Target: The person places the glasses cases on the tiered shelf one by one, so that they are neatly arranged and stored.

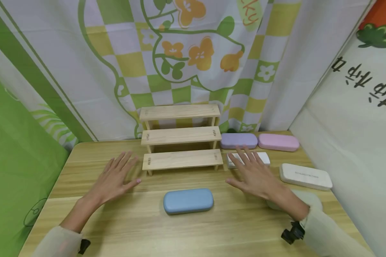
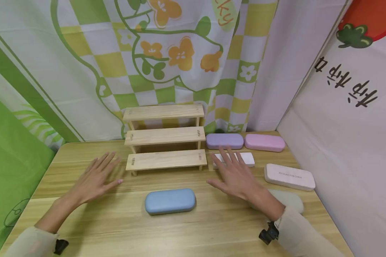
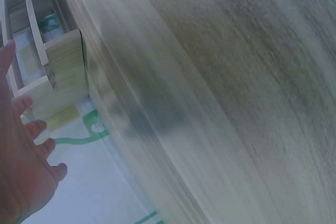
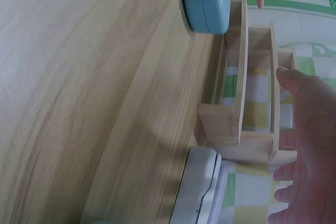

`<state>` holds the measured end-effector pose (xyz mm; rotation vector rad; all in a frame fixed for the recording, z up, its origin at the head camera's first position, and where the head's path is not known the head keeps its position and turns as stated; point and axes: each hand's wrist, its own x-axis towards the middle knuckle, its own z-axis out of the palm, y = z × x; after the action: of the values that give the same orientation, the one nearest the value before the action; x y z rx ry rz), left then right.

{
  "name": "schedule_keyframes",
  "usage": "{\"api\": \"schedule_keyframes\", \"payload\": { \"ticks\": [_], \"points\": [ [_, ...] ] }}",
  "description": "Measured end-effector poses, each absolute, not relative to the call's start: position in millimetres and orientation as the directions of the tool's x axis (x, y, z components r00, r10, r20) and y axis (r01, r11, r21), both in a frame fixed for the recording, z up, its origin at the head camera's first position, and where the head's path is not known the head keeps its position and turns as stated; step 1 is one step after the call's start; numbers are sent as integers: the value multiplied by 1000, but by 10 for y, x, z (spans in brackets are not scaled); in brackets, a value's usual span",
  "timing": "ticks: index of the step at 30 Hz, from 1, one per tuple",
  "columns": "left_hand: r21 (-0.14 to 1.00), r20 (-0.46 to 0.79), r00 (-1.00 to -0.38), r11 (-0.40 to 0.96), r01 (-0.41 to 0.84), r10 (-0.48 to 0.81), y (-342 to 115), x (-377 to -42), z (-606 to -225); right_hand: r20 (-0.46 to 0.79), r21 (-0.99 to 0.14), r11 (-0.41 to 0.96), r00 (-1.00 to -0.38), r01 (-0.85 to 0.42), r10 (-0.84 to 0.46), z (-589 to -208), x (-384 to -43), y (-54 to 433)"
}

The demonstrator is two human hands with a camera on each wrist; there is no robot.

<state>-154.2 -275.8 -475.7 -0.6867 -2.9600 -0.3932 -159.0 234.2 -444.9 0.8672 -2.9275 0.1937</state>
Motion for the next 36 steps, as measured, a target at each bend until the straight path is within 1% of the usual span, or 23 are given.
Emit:
{"api": "schedule_keyframes", "payload": {
  "ticks": [7, 12, 17, 23, 30, 36],
  "points": [
    [240, 150, -881, 848, 472, 448, -2739, -1588, -4804, 170, -112, 788, -793, -605, -585, -4454, -1521, 2238],
    [261, 140, -878, 838, 479, 459, -2726, -1613, -4833, 181, -93, 766, -767, -636, -615, -4454, -1473, 2151],
    [284, 137, -872, 825, 489, 470, -2716, -1635, -4872, 179, -125, 739, -747, -662, -640, -4459, -1437, 2062],
    [283, 175, -847, 799, 531, 501, -2687, -1669, -4917, 197, -169, 692, -712, -702, -674, -4462, -1387, 1952],
    [278, 220, -825, 778, 564, 520, -2661, -1725, -4963, 202, -205, 615, -648, -761, -735, -4526, -1394, 1850],
    [273, 293, -783, 737, 619, 549, -2623, -1766, -4993, 189, -246, 570, -616, -784, -765, -4627, -1422, 1812]
  ]
}}
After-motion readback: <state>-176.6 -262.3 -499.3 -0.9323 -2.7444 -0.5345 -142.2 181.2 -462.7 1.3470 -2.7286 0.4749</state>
